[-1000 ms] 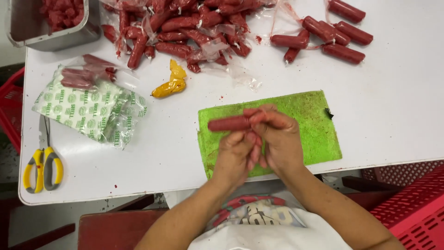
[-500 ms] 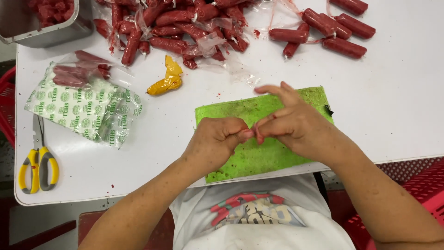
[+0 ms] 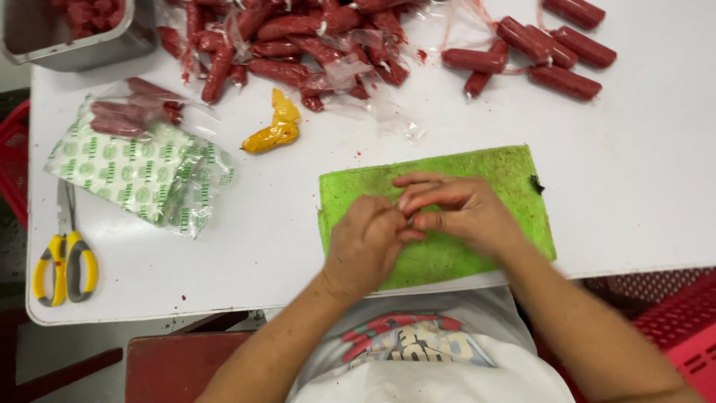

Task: Manually tying individual sausages in plastic casings using string at a high rate of speed on a production floor.

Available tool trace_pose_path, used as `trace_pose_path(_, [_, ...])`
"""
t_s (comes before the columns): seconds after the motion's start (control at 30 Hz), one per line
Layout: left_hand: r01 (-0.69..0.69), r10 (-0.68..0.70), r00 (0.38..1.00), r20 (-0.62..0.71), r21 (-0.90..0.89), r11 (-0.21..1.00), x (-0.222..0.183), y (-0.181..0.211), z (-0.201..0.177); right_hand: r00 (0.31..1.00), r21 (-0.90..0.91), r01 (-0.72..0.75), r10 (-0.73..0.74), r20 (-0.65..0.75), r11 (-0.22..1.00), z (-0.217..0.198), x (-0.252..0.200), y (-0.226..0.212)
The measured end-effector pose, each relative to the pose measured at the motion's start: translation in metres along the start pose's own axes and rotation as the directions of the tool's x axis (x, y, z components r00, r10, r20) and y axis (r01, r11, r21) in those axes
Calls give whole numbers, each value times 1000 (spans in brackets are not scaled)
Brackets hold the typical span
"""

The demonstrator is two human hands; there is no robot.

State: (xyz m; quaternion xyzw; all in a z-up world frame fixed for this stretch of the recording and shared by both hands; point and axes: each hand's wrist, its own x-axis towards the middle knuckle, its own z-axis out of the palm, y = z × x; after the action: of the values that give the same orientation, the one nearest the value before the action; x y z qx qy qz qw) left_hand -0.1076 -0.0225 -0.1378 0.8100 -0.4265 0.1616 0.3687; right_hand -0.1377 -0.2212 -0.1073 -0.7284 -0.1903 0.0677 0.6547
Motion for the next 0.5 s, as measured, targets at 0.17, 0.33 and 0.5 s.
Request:
trace_pose_path(0.17, [405,-597,802,-7,-728,553,4,23,13,718,221,59,112,-687,973,48,-8,32])
trace_pose_path(0.33, [123,-360,913,-194,-709,694,27,5,29,717,48,38,6,-697,998,40,-12,51])
trace_pose_path(0.5, [4,-123,991,-52,-911,413,37,-15,12,860,-466,14,-248,-446,885,18,-11,43])
